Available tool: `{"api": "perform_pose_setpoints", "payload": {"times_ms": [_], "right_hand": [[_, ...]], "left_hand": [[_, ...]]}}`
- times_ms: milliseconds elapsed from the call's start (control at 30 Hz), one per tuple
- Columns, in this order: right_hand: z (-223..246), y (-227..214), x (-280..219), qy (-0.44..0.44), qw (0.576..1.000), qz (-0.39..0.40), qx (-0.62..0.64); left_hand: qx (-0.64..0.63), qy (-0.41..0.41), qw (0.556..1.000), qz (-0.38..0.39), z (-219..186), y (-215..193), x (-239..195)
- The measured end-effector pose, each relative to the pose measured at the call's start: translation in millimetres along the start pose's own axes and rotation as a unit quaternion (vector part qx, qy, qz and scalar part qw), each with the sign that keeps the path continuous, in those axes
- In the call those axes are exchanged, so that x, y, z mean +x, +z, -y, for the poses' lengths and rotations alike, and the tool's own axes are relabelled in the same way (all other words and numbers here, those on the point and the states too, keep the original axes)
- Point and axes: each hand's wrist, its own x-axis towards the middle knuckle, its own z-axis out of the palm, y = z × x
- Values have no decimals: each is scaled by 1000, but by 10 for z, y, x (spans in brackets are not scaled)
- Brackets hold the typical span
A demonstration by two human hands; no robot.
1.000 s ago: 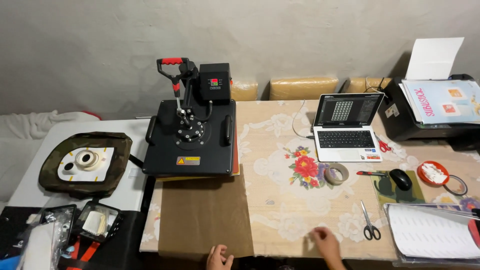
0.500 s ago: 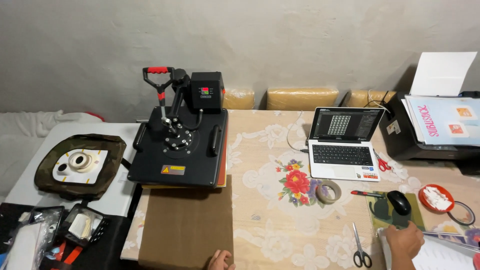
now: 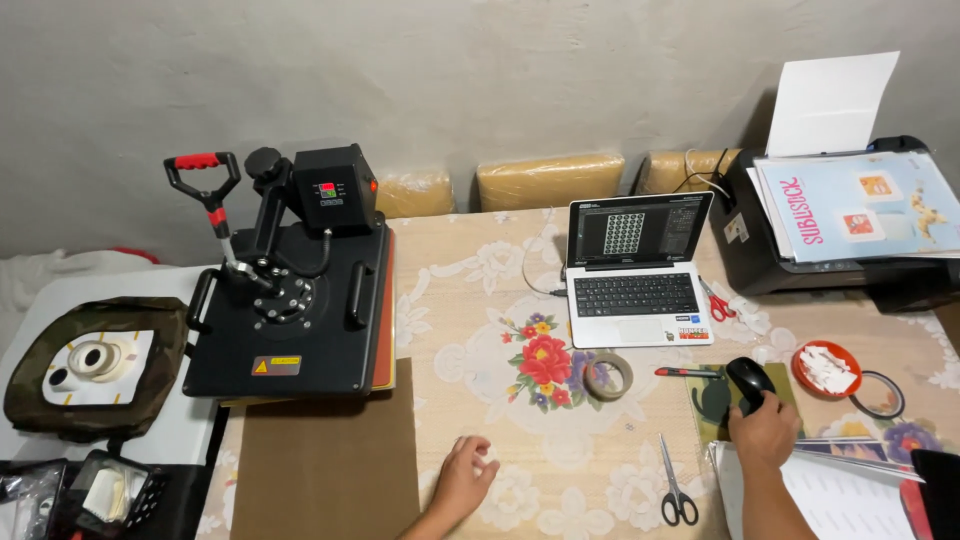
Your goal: The person organizes a worktable, moves a laptop and mouse, and places a printed sublimation sheet into a printer. They then reposition a heat press, gather rolls of tape, and place a camouflage-patterned cap on the table, smoothing a white paper insert inside it.
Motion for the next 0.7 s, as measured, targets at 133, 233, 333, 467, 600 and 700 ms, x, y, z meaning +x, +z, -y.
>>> {"api": "perform_pose_setpoints", "payload": {"times_ms": [133, 233, 333, 467, 600, 700], "right_hand": [[37, -6, 181, -63, 998, -18, 23], [207, -91, 265, -32, 998, 51, 16], [239, -40, 297, -25, 999, 34, 25], [257, 4, 265, 86, 983, 32, 160], [331, 137, 174, 87, 876, -88, 467], [1084, -503, -508, 2, 652, 126, 748]], "left_hand": [[-21, -49, 998, -21, -668, 133, 740], [-39, 3, 999, -25, -1172, 136, 1097], [-54, 24, 998, -4, -1553, 119, 1155], [-65, 43, 997, 17, -1653, 165, 1075], [-120, 96, 988, -19, -1550, 261, 1045], [-147, 122, 982, 1, -1762, 225, 1031]]}}
